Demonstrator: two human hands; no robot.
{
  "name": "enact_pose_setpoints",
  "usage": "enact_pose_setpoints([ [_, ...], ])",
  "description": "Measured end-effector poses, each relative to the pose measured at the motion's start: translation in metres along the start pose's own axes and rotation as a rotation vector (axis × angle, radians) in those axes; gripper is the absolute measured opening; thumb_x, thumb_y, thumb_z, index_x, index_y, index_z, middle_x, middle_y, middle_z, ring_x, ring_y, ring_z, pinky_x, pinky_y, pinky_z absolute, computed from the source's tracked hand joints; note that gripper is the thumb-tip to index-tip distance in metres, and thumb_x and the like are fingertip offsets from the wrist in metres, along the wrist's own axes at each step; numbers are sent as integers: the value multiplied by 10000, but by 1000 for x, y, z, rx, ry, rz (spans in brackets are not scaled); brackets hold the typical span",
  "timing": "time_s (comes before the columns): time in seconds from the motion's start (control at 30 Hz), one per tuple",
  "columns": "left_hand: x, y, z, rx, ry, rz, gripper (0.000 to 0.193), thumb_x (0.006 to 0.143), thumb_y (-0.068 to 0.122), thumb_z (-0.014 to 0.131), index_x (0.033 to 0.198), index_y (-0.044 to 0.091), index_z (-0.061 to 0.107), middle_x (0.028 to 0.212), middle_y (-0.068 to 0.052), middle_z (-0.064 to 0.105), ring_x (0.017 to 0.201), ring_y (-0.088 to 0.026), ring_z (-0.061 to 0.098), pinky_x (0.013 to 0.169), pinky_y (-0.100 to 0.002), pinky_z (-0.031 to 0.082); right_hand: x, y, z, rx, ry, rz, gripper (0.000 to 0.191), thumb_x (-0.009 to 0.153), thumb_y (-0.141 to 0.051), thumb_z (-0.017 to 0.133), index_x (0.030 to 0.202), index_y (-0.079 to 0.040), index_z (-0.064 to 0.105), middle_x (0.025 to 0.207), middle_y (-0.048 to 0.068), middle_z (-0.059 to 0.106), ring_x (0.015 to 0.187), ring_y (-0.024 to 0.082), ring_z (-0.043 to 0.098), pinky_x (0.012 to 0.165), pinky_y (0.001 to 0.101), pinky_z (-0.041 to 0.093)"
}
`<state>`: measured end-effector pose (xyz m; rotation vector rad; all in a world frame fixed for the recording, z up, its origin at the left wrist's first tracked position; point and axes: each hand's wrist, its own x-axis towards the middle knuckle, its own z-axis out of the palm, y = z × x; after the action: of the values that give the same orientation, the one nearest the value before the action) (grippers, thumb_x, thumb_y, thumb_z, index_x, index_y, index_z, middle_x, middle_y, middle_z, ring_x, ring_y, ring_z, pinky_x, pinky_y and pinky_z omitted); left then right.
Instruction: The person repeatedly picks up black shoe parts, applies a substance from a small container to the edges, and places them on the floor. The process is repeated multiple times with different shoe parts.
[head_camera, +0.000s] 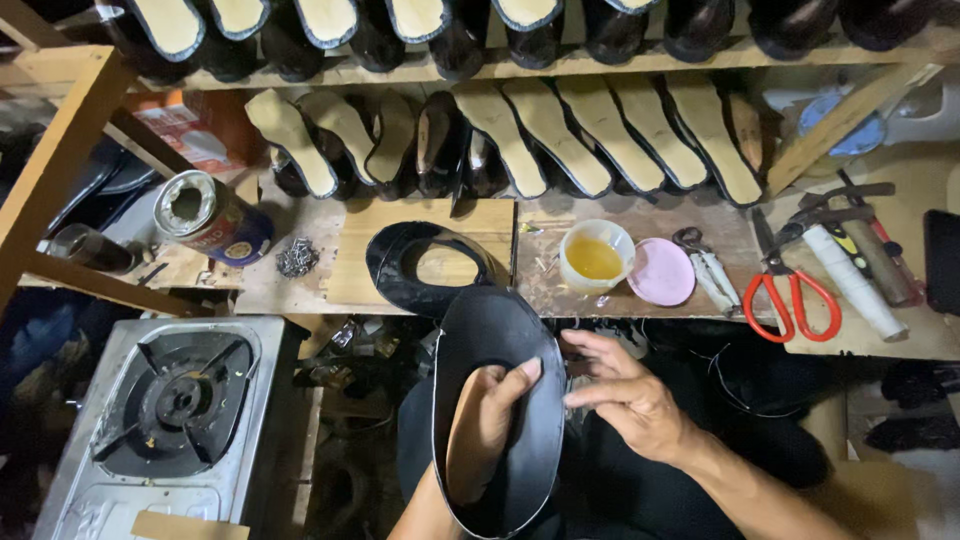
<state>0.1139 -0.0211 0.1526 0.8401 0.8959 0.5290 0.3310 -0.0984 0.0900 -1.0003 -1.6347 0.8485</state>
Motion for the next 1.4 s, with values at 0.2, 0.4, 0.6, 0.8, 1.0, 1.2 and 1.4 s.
enact_pose_setpoints([
  [0.2, 32, -26, -1, -49, -14, -4, 309, 941, 319, 662, 949, 14, 711, 764, -28, 704, 634, -115, 621, 568, -276, 498, -5, 4, 13, 306, 227, 258, 490, 848, 116, 723, 1318, 0, 650, 1073, 82, 614, 913, 151, 647, 792, 276, 569],
  [0.4, 59, -59, -29, 283, -195, 131, 328, 999, 341, 667, 828, 80, 565, 687, 29, 453, 586, -73, 406, 497, -263, 313, 4, -10, -6, -198, 197, 100, 373, 857, 73, 713, 1217, -26, 700, 1043, 68, 671, 880, 166, 695, 757, 257, 576],
  [0.6, 61, -59, -30, 350, -158, 23, 335, 969, 363, 629, 763, 132, 503, 651, 59, 400, 553, -67, 377, 474, -274, 281, 17, -10, -10, -479, 135, -95, 385, 834, 89, 674, 1191, -48, 715, 1180, 137, 624, 943, 221, 722, 814, 297, 614],
  [0.8, 62, -48, -19, -119, -129, 0, 134, 954, 239, 621, 939, 107, 633, 889, 45, 633, 829, -76, 582, 743, -263, 506, -3, -10, -5, -607, 8, -231, 423, 737, 34, 738, 1134, -112, 763, 1151, 146, 636, 912, 265, 712, 745, 338, 607],
  [1.0, 57, -43, -17, -190, -158, -19, 222, 993, 261, 587, 1142, 97, 608, 994, 43, 643, 904, -77, 584, 796, -285, 521, -17, -25, 11, -665, 10, -382, 304, 779, -32, 801, 1070, -113, 768, 1099, 102, 615, 895, 252, 693, 728, 334, 591],
  [1.2, 67, -50, -19, -191, -99, -73, 256, 996, 293, 565, 1173, 134, 659, 939, 35, 651, 778, -76, 556, 670, -270, 471, -18, -45, 12, -664, -109, -374, 226, 704, -92, 773, 928, -86, 742, 1087, 97, 619, 870, 255, 682, 708, 362, 576],
  [1.4, 69, -72, -27, -17, -149, 33, 286, 1083, 244, 645, 1176, -25, 620, 967, 12, 586, 838, -80, 530, 721, -281, 463, -5, -41, 6, -766, 61, -371, 234, 747, -22, 777, 973, -85, 781, 1035, 82, 598, 781, 194, 670, 642, 317, 559],
])
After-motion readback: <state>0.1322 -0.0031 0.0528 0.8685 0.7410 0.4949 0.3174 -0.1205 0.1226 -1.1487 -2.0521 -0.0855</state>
